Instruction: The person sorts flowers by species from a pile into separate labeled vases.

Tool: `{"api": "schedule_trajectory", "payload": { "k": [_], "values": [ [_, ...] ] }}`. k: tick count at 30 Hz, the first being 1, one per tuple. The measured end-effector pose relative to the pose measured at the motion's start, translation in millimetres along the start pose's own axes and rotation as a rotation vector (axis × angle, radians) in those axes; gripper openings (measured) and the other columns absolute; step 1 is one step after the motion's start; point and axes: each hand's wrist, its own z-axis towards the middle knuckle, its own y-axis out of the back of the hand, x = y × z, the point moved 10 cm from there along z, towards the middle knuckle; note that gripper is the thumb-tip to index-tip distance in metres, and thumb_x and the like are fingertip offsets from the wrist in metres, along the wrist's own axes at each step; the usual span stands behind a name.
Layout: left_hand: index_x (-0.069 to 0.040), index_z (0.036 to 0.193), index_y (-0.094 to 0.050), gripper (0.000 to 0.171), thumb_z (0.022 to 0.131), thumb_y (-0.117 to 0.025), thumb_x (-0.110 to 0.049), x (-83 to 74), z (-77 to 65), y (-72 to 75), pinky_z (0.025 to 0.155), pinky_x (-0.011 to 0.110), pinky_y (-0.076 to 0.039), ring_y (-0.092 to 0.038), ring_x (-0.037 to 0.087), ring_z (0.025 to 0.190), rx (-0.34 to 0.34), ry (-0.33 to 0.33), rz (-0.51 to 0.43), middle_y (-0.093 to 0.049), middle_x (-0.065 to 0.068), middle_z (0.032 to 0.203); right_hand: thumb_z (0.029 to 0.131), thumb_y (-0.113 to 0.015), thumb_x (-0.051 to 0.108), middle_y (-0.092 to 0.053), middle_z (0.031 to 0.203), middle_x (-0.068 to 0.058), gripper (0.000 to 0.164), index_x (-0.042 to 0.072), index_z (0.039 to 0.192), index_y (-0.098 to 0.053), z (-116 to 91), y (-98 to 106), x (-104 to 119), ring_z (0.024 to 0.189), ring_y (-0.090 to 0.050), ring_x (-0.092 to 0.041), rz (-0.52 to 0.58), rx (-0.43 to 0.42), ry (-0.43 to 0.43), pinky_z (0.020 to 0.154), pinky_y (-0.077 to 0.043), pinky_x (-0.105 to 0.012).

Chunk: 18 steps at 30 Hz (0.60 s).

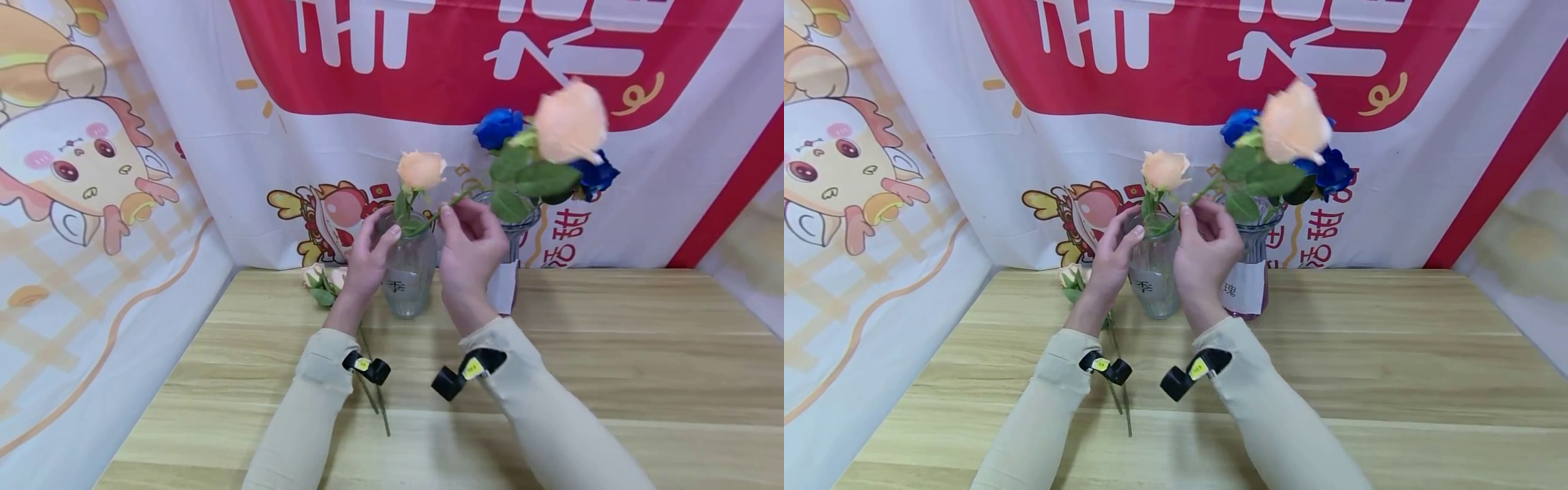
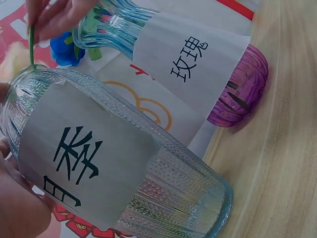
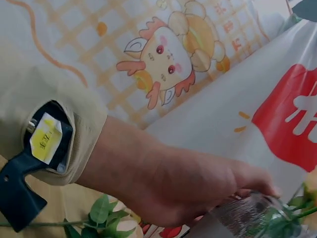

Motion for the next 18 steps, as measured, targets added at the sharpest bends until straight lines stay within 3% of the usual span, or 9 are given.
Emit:
{"api": "schedule_trajectory", "payload": {
  "k": [6, 13, 16, 18],
  "values": [
    [-0.018, 0.159, -0.044, 0.055, 0.107, -0.059, -0.030, 1.8, 1.0, 0.1, 0.128, 0.046, -0.039, -0.043, 0.021, 0.156, -0.003, 0.005, -0.005, -0.046, 0.003, 0.166, 0.097, -0.075, 0.008, -0.077, 0.113, -0.009, 0.022, 0.010, 0.119, -0.079, 8, -16, -22, 0.099, -0.069, -0.016, -0.291, 0.067, -0.061, 0.086, -0.060, -0.026],
    [-0.019, 0.158, -0.045, 0.055, 0.107, -0.060, -0.032, 1.4, 1.7, 0.2, 0.128, 0.048, -0.039, -0.043, 0.022, 0.156, -0.004, 0.008, -0.011, -0.047, 0.003, 0.166, 0.099, -0.075, 0.023, -0.081, 0.112, -0.004, 0.021, 0.018, 0.117, -0.083, 16, -21, -36, 0.103, -0.071, -0.018, -0.563, 0.117, -0.157, 0.090, -0.059, -0.034],
    [-0.019, 0.158, -0.044, 0.055, 0.107, -0.059, -0.032, 2.2, 0.9, 1.4, 0.128, 0.047, -0.039, -0.043, 0.022, 0.156, -0.010, 0.013, -0.016, -0.047, 0.004, 0.166, 0.100, -0.072, 0.034, -0.081, 0.118, -0.003, 0.026, 0.020, 0.118, -0.083, 14, -19, -47, 0.111, -0.071, -0.020, -0.642, 0.175, -0.236, 0.097, -0.056, -0.038],
    [-0.017, 0.158, -0.044, 0.055, 0.107, -0.059, -0.030, 2.1, 0.6, 1.6, 0.128, 0.046, -0.039, -0.043, 0.022, 0.156, -0.009, 0.009, -0.022, -0.047, 0.006, 0.165, 0.102, -0.068, 0.039, -0.078, 0.129, -0.002, 0.033, 0.018, 0.124, -0.081, 9, -17, -56, 0.123, -0.068, -0.020, -0.621, 0.233, -0.306, 0.106, -0.054, -0.039]
  ]
}}
